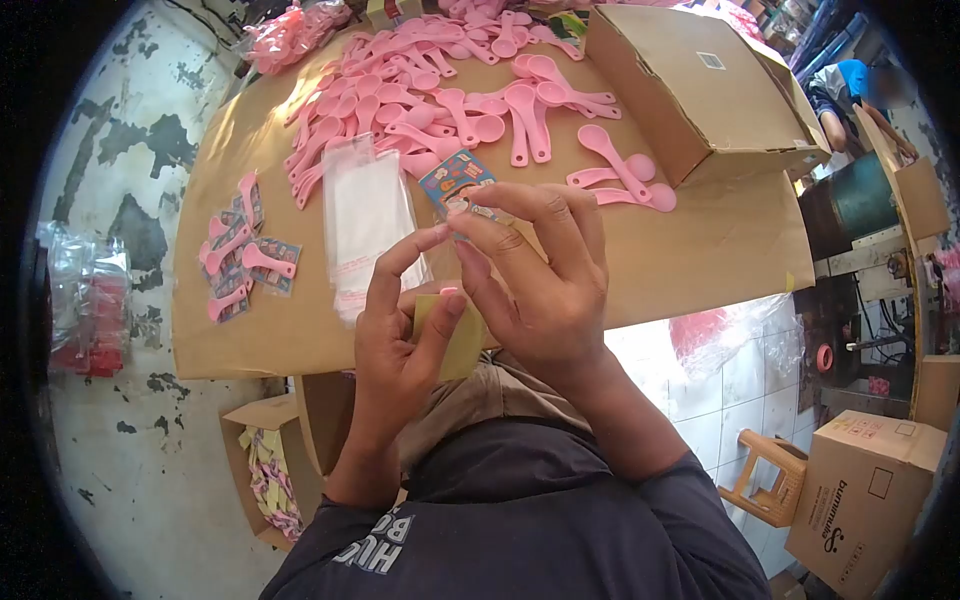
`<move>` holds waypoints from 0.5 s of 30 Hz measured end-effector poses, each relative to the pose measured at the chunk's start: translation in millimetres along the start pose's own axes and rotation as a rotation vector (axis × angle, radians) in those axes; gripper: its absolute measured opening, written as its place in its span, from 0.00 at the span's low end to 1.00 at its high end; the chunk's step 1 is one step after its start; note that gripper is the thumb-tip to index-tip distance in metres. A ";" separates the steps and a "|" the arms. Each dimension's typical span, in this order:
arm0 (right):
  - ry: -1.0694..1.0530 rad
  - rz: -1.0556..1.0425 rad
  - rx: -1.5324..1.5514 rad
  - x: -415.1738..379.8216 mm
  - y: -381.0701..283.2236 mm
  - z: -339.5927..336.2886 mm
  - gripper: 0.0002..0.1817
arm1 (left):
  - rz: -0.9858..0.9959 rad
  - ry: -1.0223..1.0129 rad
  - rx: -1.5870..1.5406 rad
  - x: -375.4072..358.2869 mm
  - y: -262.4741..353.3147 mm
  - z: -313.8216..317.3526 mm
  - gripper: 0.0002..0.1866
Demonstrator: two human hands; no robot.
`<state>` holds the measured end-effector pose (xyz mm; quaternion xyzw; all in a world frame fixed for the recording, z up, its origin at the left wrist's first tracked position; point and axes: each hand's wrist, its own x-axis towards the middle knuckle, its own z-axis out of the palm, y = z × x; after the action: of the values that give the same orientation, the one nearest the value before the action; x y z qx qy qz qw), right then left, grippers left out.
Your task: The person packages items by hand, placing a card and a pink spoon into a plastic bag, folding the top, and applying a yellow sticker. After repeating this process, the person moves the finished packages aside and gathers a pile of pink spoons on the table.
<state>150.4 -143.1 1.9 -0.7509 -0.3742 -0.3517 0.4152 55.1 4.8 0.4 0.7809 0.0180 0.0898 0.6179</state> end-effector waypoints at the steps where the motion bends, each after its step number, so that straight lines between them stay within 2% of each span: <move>1: 0.012 0.002 0.002 0.1 -0.6 0.1 0.17 | 0.000 -0.003 -0.001 0.6 -1.1 2.0 0.26; 3: 0.033 -0.001 0.010 -1.0 1.0 2.3 0.16 | 0.135 0.047 -0.028 2.4 -3.4 7.9 0.26; 6: 0.057 0.001 0.030 -1.2 4.8 1.1 0.15 | 0.167 -0.008 0.114 4.7 -3.3 5.1 0.26; 11: 0.030 0.059 0.035 0.2 15.1 -9.6 0.12 | 0.125 -0.082 0.136 5.9 4.9 7.0 0.28; 14: 0.125 0.098 0.003 1.6 32.2 -18.4 0.08 | 0.048 -0.105 0.032 2.4 -6.1 8.7 0.28; 15: 0.264 0.373 0.315 1.8 39.0 -23.3 0.06 | 0.016 -0.104 -0.052 2.7 -8.6 8.7 0.28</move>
<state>179.4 -177.9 -1.1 -0.6806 -0.2221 -0.3014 0.6298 59.8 -1.2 -9.5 0.7683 -0.0228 0.0542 0.6374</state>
